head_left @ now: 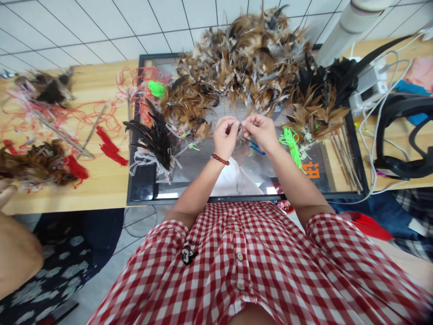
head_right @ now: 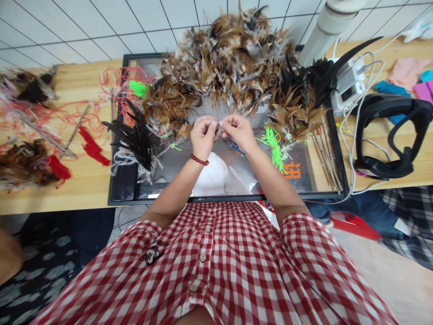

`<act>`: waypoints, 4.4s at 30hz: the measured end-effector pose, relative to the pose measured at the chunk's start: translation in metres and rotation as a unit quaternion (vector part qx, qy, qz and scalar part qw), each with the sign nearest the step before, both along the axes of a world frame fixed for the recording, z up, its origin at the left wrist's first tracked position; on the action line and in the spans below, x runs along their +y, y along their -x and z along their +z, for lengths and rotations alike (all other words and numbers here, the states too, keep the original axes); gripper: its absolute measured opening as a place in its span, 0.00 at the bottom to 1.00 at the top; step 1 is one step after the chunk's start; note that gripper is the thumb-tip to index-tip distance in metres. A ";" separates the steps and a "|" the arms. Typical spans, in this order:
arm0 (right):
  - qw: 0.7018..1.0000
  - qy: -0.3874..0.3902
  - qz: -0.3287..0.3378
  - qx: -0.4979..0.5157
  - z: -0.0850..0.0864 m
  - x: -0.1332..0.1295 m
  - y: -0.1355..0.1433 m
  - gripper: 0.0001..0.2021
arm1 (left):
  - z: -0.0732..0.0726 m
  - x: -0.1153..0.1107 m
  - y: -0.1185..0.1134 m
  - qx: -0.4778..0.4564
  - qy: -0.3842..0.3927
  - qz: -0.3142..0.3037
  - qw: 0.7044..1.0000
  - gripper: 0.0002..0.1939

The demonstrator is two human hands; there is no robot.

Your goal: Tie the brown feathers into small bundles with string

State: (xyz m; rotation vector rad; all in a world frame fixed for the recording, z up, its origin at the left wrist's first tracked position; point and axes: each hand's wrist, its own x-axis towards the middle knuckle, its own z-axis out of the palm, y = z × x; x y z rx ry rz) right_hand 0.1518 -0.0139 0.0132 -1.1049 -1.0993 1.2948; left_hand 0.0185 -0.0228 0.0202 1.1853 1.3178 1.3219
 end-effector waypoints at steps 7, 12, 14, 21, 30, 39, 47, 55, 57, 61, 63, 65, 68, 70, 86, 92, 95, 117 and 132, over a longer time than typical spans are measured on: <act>0.996 0.014 -0.061 0.060 -0.009 -0.001 0.008 0.29 | 0.004 -0.012 0.010 0.159 -0.124 -0.040 0.979 0.07; 0.993 0.004 -0.108 0.044 -0.012 -0.004 0.017 0.28 | 0.005 -0.012 0.006 0.106 -0.106 -0.054 0.987 0.09; 0.993 -0.027 -0.109 0.018 -0.012 -0.006 0.019 0.26 | 0.006 -0.008 0.001 0.031 -0.057 -0.024 0.998 0.12; 0.953 -0.199 -0.068 -0.217 -0.005 -0.018 0.010 0.19 | 0.012 0.003 -0.001 -0.158 0.096 -0.025 0.982 0.17; 0.935 -0.252 -0.032 -0.249 -0.007 -0.010 -0.002 0.14 | 0.021 0.009 0.009 -0.209 0.193 -0.049 0.957 0.21; 0.909 -0.275 -0.014 -0.314 -0.003 0.002 -0.032 0.09 | 0.022 0.006 0.008 -0.227 0.276 -0.096 0.929 0.10; 0.958 -0.214 -0.026 -0.189 -0.008 0.009 -0.027 0.15 | 0.019 0.004 0.008 -0.183 0.285 -0.148 0.929 0.09; 0.966 -0.182 0.012 -0.182 -0.011 0.007 -0.024 0.16 | 0.012 -0.002 0.001 -0.082 0.243 -0.179 0.950 0.10; 0.967 -0.189 0.001 -0.173 -0.012 0.010 -0.027 0.18 | 0.011 -0.002 0.000 -0.116 0.228 -0.157 0.954 0.10; 0.959 -0.193 0.022 -0.205 -0.011 0.013 -0.033 0.20 | 0.010 0.001 0.001 -0.188 0.206 -0.109 0.954 0.10; 0.953 -0.188 0.044 -0.235 -0.009 0.011 -0.033 0.18 | 0.010 0.003 0.002 -0.200 0.200 -0.099 0.954 0.11; 0.949 -0.178 0.057 -0.255 -0.005 0.008 -0.031 0.16 | 0.010 0.003 0.002 -0.205 0.191 -0.095 0.955 0.12; 0.948 -0.169 0.061 -0.264 -0.002 0.004 -0.025 0.13 | 0.011 0.003 0.001 -0.202 0.180 -0.094 0.958 0.12; 0.946 -0.176 0.042 -0.270 -0.001 0.003 -0.022 0.12 | 0.011 0.002 0.001 -0.200 0.174 -0.093 0.960 0.12; 0.898 -0.274 0.051 -0.342 -0.006 0.000 -0.023 0.14 | 0.023 0.009 0.011 -0.335 0.322 -0.068 0.883 0.13; 0.870 -0.278 0.072 -0.401 -0.013 0.000 -0.026 0.08 | 0.024 0.008 0.013 -0.297 0.273 -0.100 0.909 0.13; 0.855 -0.304 0.075 -0.414 -0.014 0.000 -0.026 0.09 | 0.021 0.009 0.016 -0.255 0.262 -0.082 0.927 0.14; 0.976 -0.149 -0.018 -0.156 -0.013 0.001 -0.006 0.26 | 0.008 0.001 0.000 -0.118 0.027 0.056 0.991 0.13; 1.000 0.002 0.013 0.011 -0.008 -0.001 0.006 0.30 | 0.001 0.002 -0.004 -0.122 0.051 0.061 0.989 0.13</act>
